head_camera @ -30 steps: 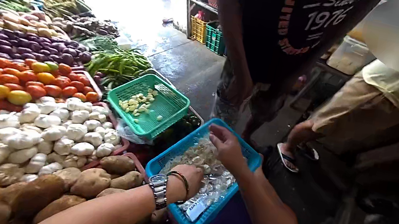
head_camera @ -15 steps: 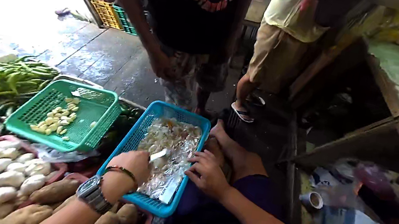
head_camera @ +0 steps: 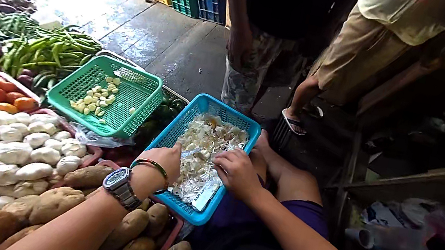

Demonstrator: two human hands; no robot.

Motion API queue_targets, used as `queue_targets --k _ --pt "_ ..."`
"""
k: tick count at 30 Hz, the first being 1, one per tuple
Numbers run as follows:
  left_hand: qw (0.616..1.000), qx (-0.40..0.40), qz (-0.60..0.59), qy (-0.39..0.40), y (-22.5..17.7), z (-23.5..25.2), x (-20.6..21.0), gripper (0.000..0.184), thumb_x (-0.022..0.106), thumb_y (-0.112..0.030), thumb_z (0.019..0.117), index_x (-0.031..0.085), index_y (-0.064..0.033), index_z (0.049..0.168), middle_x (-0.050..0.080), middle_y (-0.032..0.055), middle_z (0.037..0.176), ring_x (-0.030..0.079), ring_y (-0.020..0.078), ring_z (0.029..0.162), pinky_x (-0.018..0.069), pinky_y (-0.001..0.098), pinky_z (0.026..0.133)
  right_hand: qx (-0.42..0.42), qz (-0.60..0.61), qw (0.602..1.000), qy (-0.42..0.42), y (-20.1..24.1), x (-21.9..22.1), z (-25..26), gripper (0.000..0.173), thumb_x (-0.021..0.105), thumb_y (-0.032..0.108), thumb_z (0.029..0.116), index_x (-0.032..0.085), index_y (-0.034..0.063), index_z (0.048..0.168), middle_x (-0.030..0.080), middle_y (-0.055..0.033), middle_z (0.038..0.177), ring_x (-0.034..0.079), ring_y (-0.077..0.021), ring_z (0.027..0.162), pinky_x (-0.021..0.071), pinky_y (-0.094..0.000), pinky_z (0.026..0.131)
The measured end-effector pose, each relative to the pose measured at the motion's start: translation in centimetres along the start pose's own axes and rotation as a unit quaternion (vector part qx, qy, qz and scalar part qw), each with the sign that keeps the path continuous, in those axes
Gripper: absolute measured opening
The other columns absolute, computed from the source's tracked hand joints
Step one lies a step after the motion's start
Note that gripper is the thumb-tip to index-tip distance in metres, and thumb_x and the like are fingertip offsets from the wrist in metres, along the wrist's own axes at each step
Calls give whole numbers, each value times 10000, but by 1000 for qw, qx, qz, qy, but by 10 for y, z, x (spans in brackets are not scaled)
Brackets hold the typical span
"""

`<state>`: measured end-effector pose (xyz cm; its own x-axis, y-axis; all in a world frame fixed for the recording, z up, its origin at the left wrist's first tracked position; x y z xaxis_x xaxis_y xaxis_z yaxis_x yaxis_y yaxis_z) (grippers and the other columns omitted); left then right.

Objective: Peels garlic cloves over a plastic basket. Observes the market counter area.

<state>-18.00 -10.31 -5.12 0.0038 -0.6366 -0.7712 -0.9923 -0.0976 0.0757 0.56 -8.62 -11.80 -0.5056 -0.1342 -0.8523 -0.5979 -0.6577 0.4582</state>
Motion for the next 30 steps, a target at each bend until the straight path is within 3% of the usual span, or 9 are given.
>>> queue_targets --k 2,4,7,10,14,17,19,25,30 --pt "1000 4 -20 -10 3 4 -4 458 467 -273 1065 465 -100 1489 670 246 1213 654 453 1126 510 648 912 66 0 991 118 -5 11 32 291 523 218 1031 727 131 1221 699 -90 1244 635 -267 1204 470 -467 1072" --pt "999 6 -40 -26 7 8 -8 475 461 -285 1068 444 -130 1517 673 236 1214 659 443 1122 516 637 915 127 1 963 239 -11 35 57 333 548 187 1017 665 111 1319 657 -152 1299 605 -340 1248 476 -539 1060" --pt "997 18 -55 -41 9 10 -12 492 453 -321 1079 433 -148 1540 669 240 1238 649 456 1146 501 650 935 175 0 935 308 -15 72 75 390 603 129 963 609 33 1341 571 -237 1391 577 -450 1250 490 -657 978" --pt "995 60 -62 -56 8 12 -11 461 473 -350 1074 504 -154 1491 682 207 1228 659 431 1130 505 640 932 201 8 935 292 -12 77 77 298 547 48 981 645 -26 1253 537 -260 1414 588 -455 1223 505 -629 976" --pt "983 95 -116 -103 11 22 -3 447 543 -332 1053 564 -119 1446 668 198 1276 656 412 1151 498 638 964 214 156 943 199 -10 50 69 347 627 222 990 653 34 1282 596 -198 1341 626 -340 1186 515 -515 1007" --pt "969 91 -190 -133 16 26 1 529 587 -415 1030 548 -109 1459 634 223 1297 640 427 1144 488 657 957 223 407 878 118 -8 32 62 415 675 187 986 575 6 1346 674 -173 1208 697 -231 1014 568 -406 928" --pt "959 91 -241 -119 18 27 0 575 576 -476 1026 544 -98 1460 649 203 1278 634 395 1162 469 644 998 195 513 829 106 0 24 58 422 655 144 999 527 -35 1360 668 -195 1165 711 -222 930 602 -390 850" --pt "946 135 -245 -162 13 22 -2 391 590 -402 1026 715 -43 1118 713 169 954 690 354 905 517 631 818 137 484 852 141 19 12 47 454 653 189 1010 516 13 1405 683 -186 1067 689 -236 863 578 -411 817" --pt "918 155 -302 -204 12 18 -6 278 680 -323 971 747 -66 1053 732 108 936 702 266 884 543 561 816 142 485 854 125 15 11 45 460 666 257 1006 532 -28 1342 657 -174 1053 667 -223 857 568 -398 800"
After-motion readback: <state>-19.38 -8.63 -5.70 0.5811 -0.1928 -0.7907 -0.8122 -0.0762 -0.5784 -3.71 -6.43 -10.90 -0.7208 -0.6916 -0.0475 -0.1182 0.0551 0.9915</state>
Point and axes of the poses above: each hand's wrist, its own z-axis towards the middle knuckle, its own x-axis out of the palm, y = z × x, the point moved 5 cm from there along z, towards the middle knuckle
